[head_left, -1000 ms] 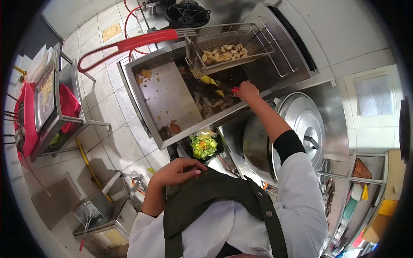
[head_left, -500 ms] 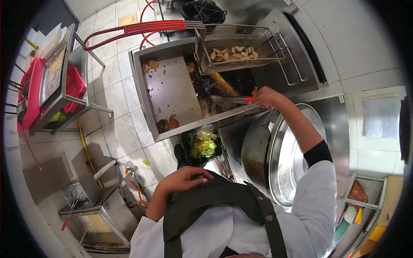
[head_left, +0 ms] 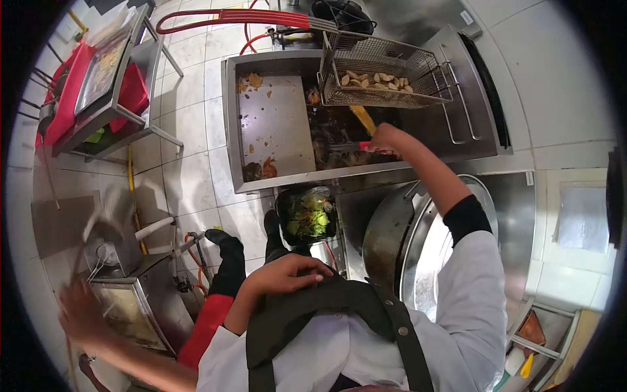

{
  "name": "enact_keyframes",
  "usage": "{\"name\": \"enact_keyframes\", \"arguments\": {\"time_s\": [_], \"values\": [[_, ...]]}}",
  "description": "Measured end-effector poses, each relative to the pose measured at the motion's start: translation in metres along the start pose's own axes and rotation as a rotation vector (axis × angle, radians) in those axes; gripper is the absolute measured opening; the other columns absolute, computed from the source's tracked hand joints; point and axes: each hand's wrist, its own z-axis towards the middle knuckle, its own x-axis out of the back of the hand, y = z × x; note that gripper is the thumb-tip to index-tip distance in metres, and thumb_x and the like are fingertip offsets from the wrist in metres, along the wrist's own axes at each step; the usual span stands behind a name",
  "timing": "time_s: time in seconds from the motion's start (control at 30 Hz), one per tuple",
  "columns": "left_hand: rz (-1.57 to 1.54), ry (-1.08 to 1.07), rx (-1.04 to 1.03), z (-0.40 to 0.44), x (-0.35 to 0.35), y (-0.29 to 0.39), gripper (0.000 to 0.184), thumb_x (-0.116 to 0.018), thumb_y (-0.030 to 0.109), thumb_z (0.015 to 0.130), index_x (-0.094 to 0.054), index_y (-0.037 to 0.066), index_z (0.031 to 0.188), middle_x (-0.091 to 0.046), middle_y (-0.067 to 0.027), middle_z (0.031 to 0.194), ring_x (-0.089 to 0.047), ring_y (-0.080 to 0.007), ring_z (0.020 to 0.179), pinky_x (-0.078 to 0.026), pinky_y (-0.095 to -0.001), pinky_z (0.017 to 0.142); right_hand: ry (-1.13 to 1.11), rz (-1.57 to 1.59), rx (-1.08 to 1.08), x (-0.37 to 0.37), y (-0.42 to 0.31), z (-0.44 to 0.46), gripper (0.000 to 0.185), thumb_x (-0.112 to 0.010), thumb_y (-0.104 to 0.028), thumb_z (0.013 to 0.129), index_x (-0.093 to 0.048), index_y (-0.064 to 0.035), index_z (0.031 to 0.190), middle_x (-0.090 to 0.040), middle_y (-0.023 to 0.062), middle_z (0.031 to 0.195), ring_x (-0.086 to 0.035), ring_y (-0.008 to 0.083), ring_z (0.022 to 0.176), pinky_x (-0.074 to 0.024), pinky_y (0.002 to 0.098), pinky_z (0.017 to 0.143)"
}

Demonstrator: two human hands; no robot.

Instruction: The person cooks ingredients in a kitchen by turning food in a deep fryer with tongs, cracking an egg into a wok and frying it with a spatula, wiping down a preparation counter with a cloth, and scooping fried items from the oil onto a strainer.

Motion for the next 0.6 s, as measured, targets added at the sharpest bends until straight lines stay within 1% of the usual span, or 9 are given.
{"name": "enact_keyframes", "arguments": {"time_s": [0.17, 0.27, 0.37, 0.47, 0.57, 0.6], "values": [[-0.039, -0.039, -0.01, 0.006, -0.009, 0.004, 0.024, -0.048, 0.016, 0.086, -0.055, 0.003, 0.106, -0.06, -0.0062, 0.089, -0.054, -0.0108, 0.076, -0.043, -0.0257, 0.071, 0.04, 0.101, 0.063, 0.024, 0.049, -0.009, 0.029, -0.073, -0.024, 0.064, -0.06, 0.0016, 0.06, -0.058, 0.0089, 0.063, -0.054, 0.0172, 0.051, -0.0435, 0.032, 0.047], [-0.02, -0.062, -0.058, 0.012, -0.011, 0.002, 0.024, -0.048, 0.016, 0.086, -0.055, 0.003, 0.105, -0.06, -0.0063, 0.088, -0.055, -0.0111, 0.077, -0.043, -0.0262, 0.071, 0.172, 0.034, 0.054, 0.034, 0.054, -0.034, 0.033, -0.075, -0.026, 0.062, -0.06, 0.0036, 0.064, -0.059, 0.011, 0.065, -0.056, 0.0194, 0.051, -0.0443, 0.0344, 0.048], [-0.02, -0.088, -0.064, 0.015, -0.01, 0.001, 0.025, -0.048, 0.018, 0.086, -0.055, 0.003, 0.106, -0.059, -0.0073, 0.087, -0.055, -0.012, 0.077, -0.043, -0.027, 0.071, 0.146, 0.08, -0.002, 0.035, 0.051, -0.047, 0.036, -0.075, -0.027, 0.06, -0.06, 0.0047, 0.069, -0.059, 0.0126, 0.066, -0.057, 0.0206, 0.054, -0.0445, 0.0348, 0.05], [-0.004, -0.099, -0.055, 0.014, -0.005, -0.006, 0.028, -0.049, 0.021, 0.087, -0.054, 0.004, 0.108, -0.059, -0.009, 0.085, -0.056, -0.0131, 0.078, -0.044, -0.0279, 0.072, 0.095, 0.014, -0.043, 0.03, 0.041, -0.044, 0.038, -0.075, -0.027, 0.06, -0.059, 0.0052, 0.073, -0.058, 0.013, 0.067, -0.057, 0.021, 0.057, -0.045, 0.0335, 0.052], [-0.02, -0.089, -0.038, 0.009, -0.001, -0.015, 0.028, -0.049, 0.021, 0.086, -0.054, 0.004, 0.108, -0.059, -0.009, 0.086, -0.055, -0.0133, 0.079, -0.044, -0.0285, 0.072, 0.083, 0.065, 0.034, 0.012, 0.027, -0.03, 0.037, -0.075, -0.027, 0.061, -0.06, 0.0044, 0.074, -0.058, 0.012, 0.067, -0.058, 0.0197, 0.06, -0.0458, 0.031, 0.054], [-0.03, -0.083, -0.045, 0.007, 0.0, -0.016, 0.028, -0.049, 0.021, 0.086, -0.054, 0.004, 0.108, -0.059, -0.0089, 0.087, -0.056, -0.0134, 0.079, -0.044, -0.0287, 0.072, 0.039, 0.03, 0.023, 0.007, 0.018, -0.023, 0.037, -0.075, -0.028, 0.062, -0.06, 0.0043, 0.073, -0.059, 0.0116, 0.068, -0.058, 0.0193, 0.061, -0.0459, 0.0306, 0.054]]}}
